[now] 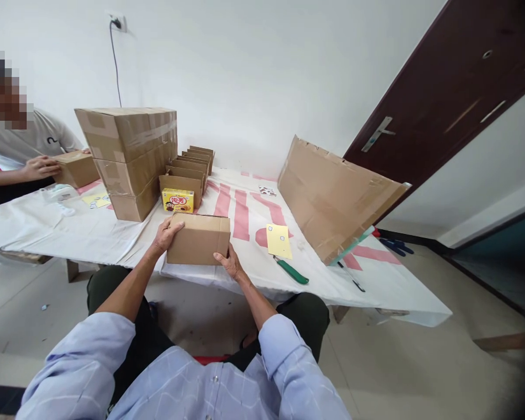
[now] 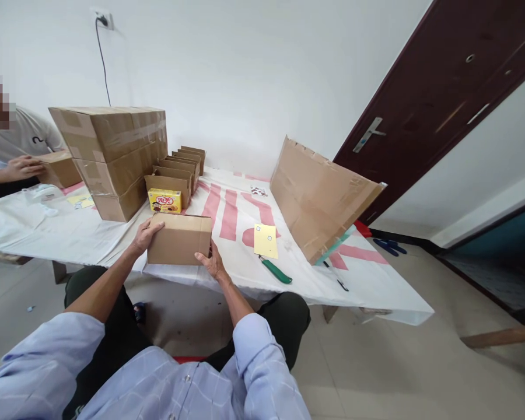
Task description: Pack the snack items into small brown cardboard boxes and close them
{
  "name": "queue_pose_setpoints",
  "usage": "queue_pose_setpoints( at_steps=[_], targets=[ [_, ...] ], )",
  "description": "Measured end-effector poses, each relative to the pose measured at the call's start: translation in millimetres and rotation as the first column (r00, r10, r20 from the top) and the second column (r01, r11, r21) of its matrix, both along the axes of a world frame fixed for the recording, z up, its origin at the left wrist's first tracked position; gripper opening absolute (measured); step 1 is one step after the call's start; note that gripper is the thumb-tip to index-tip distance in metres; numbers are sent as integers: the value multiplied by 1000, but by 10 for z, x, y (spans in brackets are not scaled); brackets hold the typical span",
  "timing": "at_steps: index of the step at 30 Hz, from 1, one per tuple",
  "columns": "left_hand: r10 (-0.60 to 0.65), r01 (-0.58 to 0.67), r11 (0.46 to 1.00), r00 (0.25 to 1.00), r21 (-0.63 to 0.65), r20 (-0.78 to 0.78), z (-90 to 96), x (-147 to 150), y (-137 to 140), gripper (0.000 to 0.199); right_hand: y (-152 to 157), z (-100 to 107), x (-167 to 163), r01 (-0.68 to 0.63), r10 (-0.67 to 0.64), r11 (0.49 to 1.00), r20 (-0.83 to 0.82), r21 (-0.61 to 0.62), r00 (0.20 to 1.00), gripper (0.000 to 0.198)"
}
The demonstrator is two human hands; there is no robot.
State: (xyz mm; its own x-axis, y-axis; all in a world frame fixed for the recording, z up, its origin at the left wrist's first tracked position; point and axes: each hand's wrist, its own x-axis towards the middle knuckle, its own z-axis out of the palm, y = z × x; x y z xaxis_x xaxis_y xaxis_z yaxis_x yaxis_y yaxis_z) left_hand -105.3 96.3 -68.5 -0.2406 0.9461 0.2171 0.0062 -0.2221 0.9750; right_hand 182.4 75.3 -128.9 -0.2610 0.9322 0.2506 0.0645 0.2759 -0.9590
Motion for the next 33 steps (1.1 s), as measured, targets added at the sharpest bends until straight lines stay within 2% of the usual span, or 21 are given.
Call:
queue_pose_setpoints(
  at_steps=[6, 13, 17, 21, 24, 27, 30, 33],
  targets=[
    [-11, 11, 1000, 1000, 9, 1, 16, 8, 36, 85, 0, -13, -5, 12, -12, 1000, -15, -2, 1000, 87],
    [-33, 33, 999, 999, -27, -5, 64, -4, 42, 86, -12, 51, -23, -4, 5, 1000, -26, 27, 1000, 75],
    [-151, 150, 988, 988, -34, -22, 122, -84, 10, 90, 12, 78, -7, -22, 22, 1000, -9, -4, 1000, 84],
    [-324, 318, 944, 944, -91, -65, 182, -273, 77, 94, 73, 137, 46, -73, 72, 997, -15, -35, 997, 87],
    [-359, 333, 921, 927, -200, -108, 223, -404, 182, 96, 114, 215, 92, -112, 111, 992, -30, -53, 993, 80],
    [-358, 320, 915, 925, -245, -129, 276, -444, 223, 93, 130, 270, 125, -140, 138, 988, -38, -61, 990, 75],
    [-381, 348, 913, 914, -212, -141, 329, -425, 109, 86, 97, 245, 163, -156, 154, 984, -27, -86, 988, 78],
    [-402, 388, 915, 873, -108, -275, 359, -437, -144, 75, -11, 166, 237, -124, 129, 986, 43, -114, 991, 84]
  ],
)
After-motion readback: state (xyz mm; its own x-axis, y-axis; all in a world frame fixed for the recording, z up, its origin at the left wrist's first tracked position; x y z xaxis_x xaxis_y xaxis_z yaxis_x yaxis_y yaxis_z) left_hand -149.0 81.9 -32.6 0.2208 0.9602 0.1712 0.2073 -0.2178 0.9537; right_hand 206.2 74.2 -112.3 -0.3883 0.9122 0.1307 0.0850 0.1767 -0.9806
